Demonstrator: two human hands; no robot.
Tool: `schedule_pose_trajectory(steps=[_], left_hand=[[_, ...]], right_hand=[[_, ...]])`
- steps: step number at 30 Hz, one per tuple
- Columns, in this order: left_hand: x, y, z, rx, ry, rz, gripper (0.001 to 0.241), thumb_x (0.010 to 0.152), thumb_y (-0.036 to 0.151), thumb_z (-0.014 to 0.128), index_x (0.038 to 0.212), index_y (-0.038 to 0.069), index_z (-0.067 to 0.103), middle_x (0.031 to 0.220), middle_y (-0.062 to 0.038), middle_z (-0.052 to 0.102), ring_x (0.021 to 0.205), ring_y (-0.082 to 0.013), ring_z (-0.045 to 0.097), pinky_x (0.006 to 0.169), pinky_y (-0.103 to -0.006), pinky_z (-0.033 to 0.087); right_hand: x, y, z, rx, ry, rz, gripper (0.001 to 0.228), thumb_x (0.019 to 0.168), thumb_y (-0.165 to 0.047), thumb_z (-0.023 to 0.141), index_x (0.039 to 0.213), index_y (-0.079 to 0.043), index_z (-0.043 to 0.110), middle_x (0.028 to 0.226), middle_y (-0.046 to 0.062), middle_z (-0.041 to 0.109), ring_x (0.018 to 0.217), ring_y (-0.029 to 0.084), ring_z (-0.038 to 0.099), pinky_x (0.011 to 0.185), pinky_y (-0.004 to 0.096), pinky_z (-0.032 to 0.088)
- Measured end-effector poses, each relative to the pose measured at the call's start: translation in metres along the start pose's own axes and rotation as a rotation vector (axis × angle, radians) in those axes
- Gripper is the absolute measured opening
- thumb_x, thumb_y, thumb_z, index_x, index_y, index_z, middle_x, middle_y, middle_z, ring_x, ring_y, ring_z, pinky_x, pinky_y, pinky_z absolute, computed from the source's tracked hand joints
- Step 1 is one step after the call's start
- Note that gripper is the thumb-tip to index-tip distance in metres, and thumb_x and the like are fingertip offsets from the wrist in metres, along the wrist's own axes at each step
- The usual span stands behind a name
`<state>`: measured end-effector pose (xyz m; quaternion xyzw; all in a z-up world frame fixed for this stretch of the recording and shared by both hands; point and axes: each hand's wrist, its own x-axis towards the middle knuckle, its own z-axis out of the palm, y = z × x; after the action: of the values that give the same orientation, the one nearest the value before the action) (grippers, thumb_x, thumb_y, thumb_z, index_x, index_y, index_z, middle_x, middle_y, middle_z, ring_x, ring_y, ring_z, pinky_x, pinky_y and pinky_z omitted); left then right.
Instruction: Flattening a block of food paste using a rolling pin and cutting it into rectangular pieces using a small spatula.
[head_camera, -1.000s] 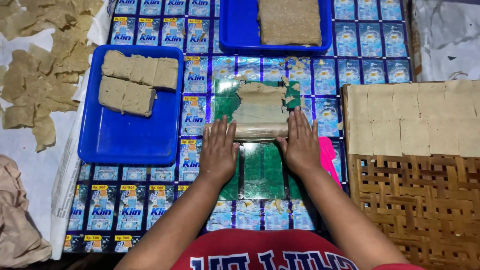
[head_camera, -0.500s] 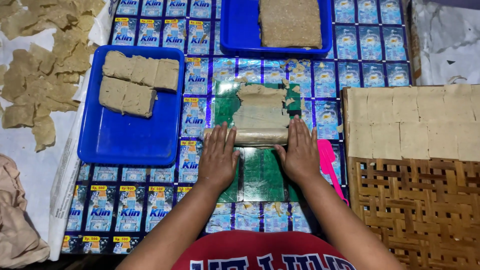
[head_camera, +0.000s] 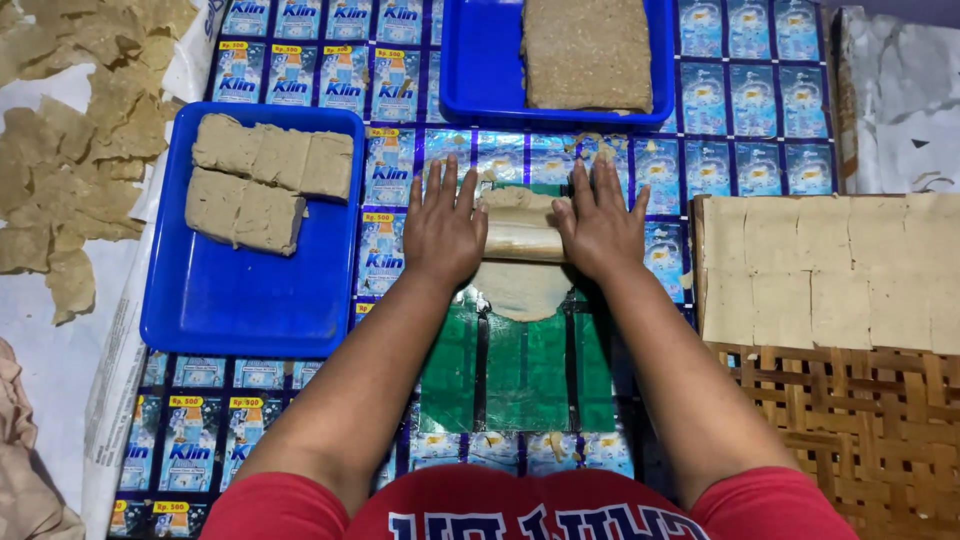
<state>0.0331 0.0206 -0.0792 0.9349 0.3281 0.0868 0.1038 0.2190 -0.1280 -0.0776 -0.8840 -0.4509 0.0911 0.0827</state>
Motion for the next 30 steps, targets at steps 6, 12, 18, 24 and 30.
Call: schedule_pose_trajectory(steps=[6, 12, 18, 24, 30], left_hand=[[0.012, -0.001, 0.002, 0.027, -0.004, -0.040, 0.064, 0.103, 0.042, 0.034, 0.159, 0.012, 0.036, 0.168, -0.017, 0.020, 0.156, -0.0322, 0.012, 0.124, -0.0532, 0.002], [-0.023, 0.007, -0.008, 0.048, 0.002, -0.037, 0.060, 0.104, 0.041, 0.036, 0.157, 0.014, 0.039, 0.168, -0.016, 0.021, 0.157, -0.0318, 0.013, 0.124, -0.0588, 0.002], [-0.072, 0.012, -0.007, -0.012, 0.065, 0.020, 0.055, 0.105, 0.039, 0.044, 0.155, 0.016, 0.043, 0.167, -0.017, 0.026, 0.156, -0.0348, 0.020, 0.124, -0.0596, 0.010], [-0.122, 0.010, 0.002, -0.016, 0.120, 0.105, 0.058, 0.104, 0.035, 0.049, 0.157, 0.015, 0.040, 0.168, -0.017, 0.026, 0.156, -0.0344, 0.022, 0.124, -0.0570, 0.013], [-0.170, 0.019, -0.006, -0.041, 0.072, 0.109, 0.061, 0.102, 0.031, 0.051, 0.159, 0.015, 0.036, 0.166, -0.017, 0.027, 0.154, -0.0336, 0.024, 0.124, -0.0545, 0.015]], right_hand=[[0.014, -0.003, -0.007, 0.009, -0.010, 0.027, 0.075, 0.103, -0.059, 0.031, 0.165, -0.021, 0.018, 0.173, 0.012, 0.003, 0.159, 0.028, 0.001, 0.119, 0.068, -0.003], [-0.014, -0.002, 0.005, -0.057, 0.116, -0.057, 0.073, 0.104, -0.058, 0.035, 0.164, -0.019, 0.025, 0.174, 0.013, 0.007, 0.160, 0.028, 0.004, 0.120, 0.068, 0.001], [-0.058, -0.006, 0.013, -0.048, 0.218, -0.103, 0.075, 0.103, -0.055, 0.044, 0.164, -0.013, 0.029, 0.172, 0.017, 0.015, 0.159, 0.032, 0.012, 0.120, 0.068, 0.003], [-0.102, 0.001, 0.033, -0.083, 0.240, -0.138, 0.083, 0.099, -0.052, 0.053, 0.160, -0.001, 0.028, 0.171, 0.018, 0.018, 0.159, 0.032, 0.015, 0.122, 0.067, 0.004], [-0.159, -0.010, 0.030, -0.059, 0.186, -0.112, 0.086, 0.095, -0.045, 0.060, 0.161, -0.003, 0.023, 0.170, 0.015, 0.021, 0.158, 0.030, 0.019, 0.124, 0.062, 0.007]])
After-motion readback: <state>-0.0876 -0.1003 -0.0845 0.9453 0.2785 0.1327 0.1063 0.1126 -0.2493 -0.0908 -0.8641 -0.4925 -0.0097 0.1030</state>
